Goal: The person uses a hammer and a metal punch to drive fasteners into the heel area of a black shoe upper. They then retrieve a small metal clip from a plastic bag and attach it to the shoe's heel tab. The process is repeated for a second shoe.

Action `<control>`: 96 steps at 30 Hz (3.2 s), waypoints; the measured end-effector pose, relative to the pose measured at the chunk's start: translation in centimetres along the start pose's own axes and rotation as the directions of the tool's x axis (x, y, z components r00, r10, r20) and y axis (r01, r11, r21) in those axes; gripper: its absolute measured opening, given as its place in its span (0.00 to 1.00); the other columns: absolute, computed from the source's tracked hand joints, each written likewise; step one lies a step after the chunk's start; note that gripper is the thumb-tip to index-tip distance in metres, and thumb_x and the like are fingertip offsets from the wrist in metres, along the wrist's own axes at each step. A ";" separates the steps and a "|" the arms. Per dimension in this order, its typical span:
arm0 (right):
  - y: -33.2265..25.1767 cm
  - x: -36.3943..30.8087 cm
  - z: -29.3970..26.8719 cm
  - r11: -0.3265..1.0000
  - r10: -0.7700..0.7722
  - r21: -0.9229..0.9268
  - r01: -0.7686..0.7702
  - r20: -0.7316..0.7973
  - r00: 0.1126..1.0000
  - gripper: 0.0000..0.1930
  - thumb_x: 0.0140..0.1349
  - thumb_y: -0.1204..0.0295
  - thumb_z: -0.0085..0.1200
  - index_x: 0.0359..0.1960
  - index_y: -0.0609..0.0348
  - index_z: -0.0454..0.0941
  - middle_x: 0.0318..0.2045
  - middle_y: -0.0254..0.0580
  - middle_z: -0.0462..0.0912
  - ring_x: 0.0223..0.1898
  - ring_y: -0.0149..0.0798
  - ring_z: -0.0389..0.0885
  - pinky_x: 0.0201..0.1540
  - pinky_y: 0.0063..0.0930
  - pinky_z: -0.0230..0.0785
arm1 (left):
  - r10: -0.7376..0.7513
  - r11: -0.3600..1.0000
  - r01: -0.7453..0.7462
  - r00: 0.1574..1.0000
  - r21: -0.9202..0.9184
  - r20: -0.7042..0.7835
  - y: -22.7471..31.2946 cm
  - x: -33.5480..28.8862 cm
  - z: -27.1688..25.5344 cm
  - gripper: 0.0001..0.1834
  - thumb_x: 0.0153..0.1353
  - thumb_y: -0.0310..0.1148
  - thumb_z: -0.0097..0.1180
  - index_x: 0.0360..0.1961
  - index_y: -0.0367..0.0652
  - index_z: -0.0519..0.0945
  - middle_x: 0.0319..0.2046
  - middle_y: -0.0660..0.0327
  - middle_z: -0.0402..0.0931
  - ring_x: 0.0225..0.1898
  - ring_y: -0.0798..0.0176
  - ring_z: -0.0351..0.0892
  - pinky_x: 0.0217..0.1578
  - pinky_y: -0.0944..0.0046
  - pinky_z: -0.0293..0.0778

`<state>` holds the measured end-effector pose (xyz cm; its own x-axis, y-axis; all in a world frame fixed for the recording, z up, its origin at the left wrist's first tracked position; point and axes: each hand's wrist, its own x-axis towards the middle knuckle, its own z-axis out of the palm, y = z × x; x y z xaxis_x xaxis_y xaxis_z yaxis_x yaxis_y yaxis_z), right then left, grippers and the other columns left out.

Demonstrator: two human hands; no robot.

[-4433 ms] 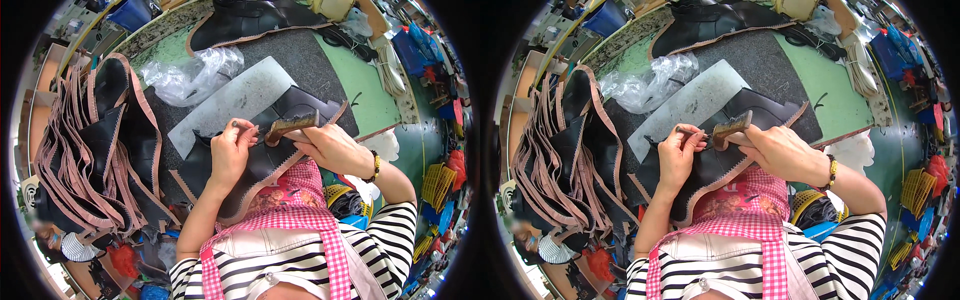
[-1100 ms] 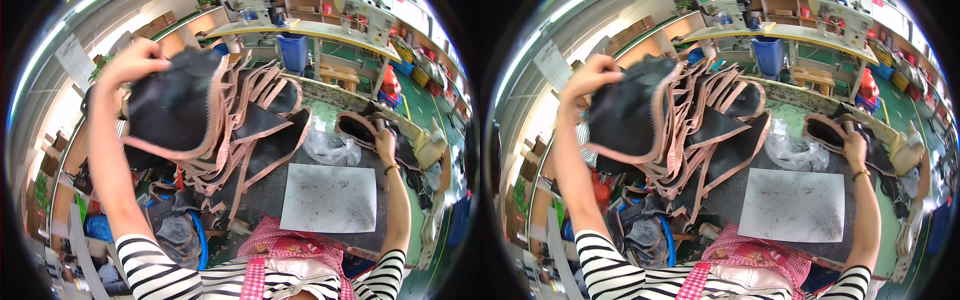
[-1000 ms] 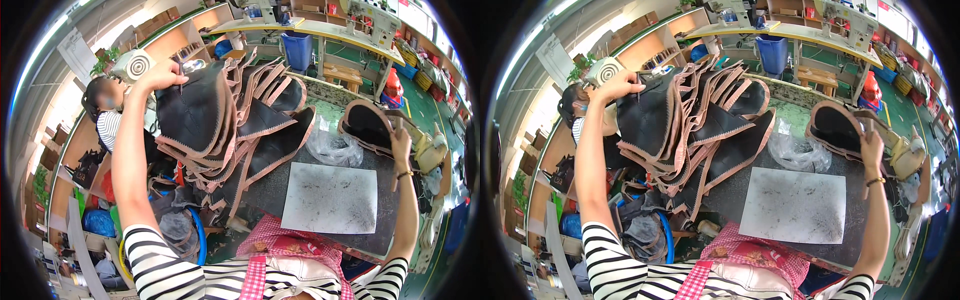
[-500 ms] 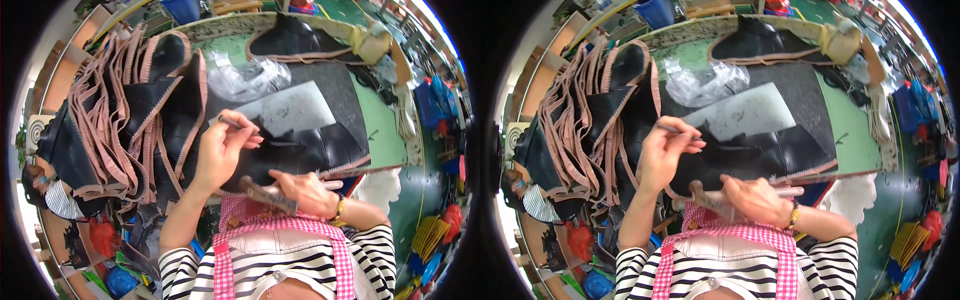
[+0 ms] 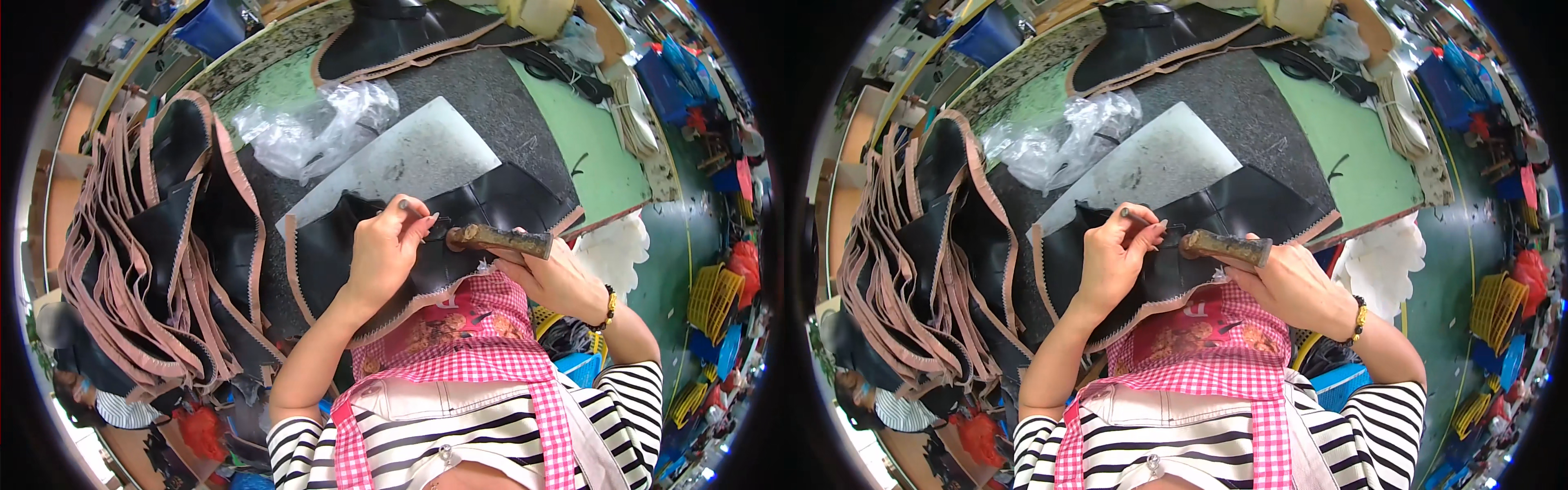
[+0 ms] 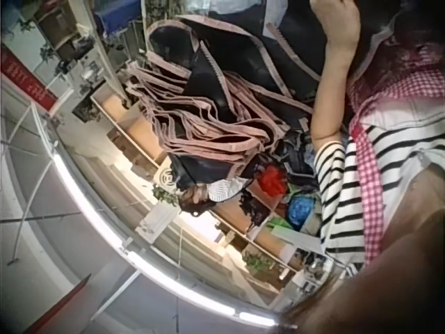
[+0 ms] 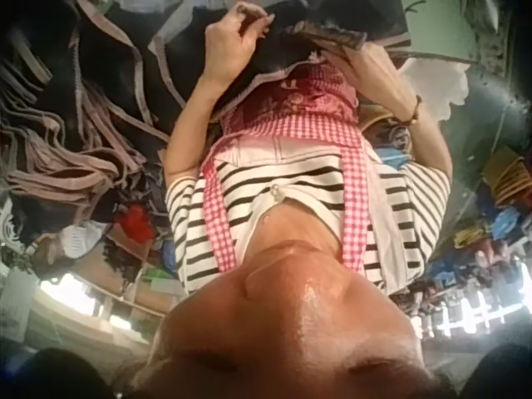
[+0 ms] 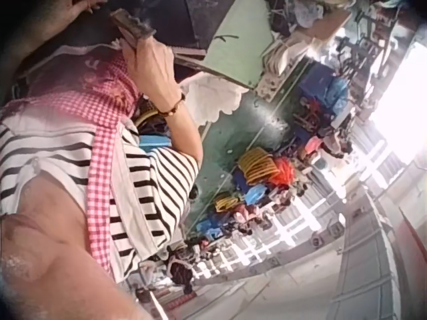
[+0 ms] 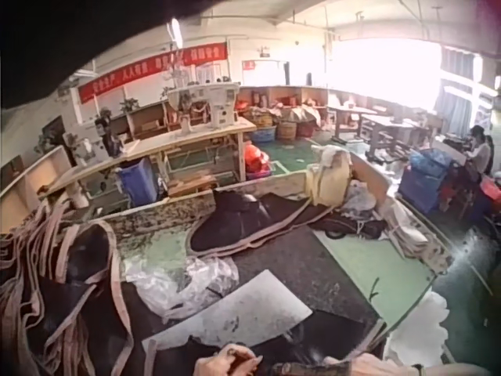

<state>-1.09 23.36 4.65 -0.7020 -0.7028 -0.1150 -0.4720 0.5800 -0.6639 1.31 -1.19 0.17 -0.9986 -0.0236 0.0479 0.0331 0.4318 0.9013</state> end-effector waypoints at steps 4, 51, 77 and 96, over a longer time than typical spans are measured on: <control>0.1 0.0 -0.2 1.000 0.025 -0.010 -0.024 0.039 0.999 0.15 0.64 0.68 0.53 0.49 0.61 0.76 0.23 0.56 0.77 0.25 0.58 0.78 0.28 0.44 0.71 | -0.037 0.999 0.037 0.999 0.005 -0.010 0.0 0.2 0.5 0.04 0.61 0.26 0.61 0.34 0.38 0.78 0.22 0.63 0.81 0.26 0.74 0.81 0.30 0.72 0.75; -1.1 2.0 -1.2 0.996 -0.085 -0.006 0.085 -0.060 0.995 0.12 0.63 0.68 0.54 0.34 0.67 0.70 0.18 0.57 0.76 0.22 0.60 0.77 0.25 0.46 0.69 | 0.062 0.994 -0.058 0.997 0.094 -0.039 1.4 -1.6 -3.0 0.04 0.65 0.24 0.56 0.36 0.33 0.76 0.28 0.60 0.80 0.30 0.69 0.83 0.33 0.70 0.80; -4.8 2.7 -5.9 0.974 -0.225 -0.028 0.225 -0.225 0.948 0.15 0.63 0.72 0.54 0.48 0.68 0.72 0.29 0.59 0.79 0.31 0.52 0.82 0.32 0.34 0.73 | 0.181 0.957 -0.155 0.980 0.247 -0.086 0.0 -0.6 -0.5 0.06 0.59 0.28 0.61 0.30 0.41 0.75 0.21 0.57 0.77 0.22 0.53 0.79 0.23 0.59 0.72; -5.8 2.5 -7.7 0.971 -0.161 0.104 0.215 -0.380 0.911 0.10 0.62 0.74 0.56 0.41 0.68 0.73 0.20 0.45 0.77 0.20 0.40 0.78 0.24 0.30 0.68 | -0.011 1.000 0.009 0.997 -0.019 -0.075 -0.7 -1.2 -0.9 0.04 0.62 0.26 0.60 0.34 0.37 0.78 0.24 0.60 0.81 0.28 0.68 0.83 0.31 0.70 0.77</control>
<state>-4.22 21.38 13.91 -0.7663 -0.5771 0.2825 -0.5536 0.3698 -0.7462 2.54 -2.28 -0.10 -0.9929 -0.0954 0.0705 0.0248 0.4141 0.9099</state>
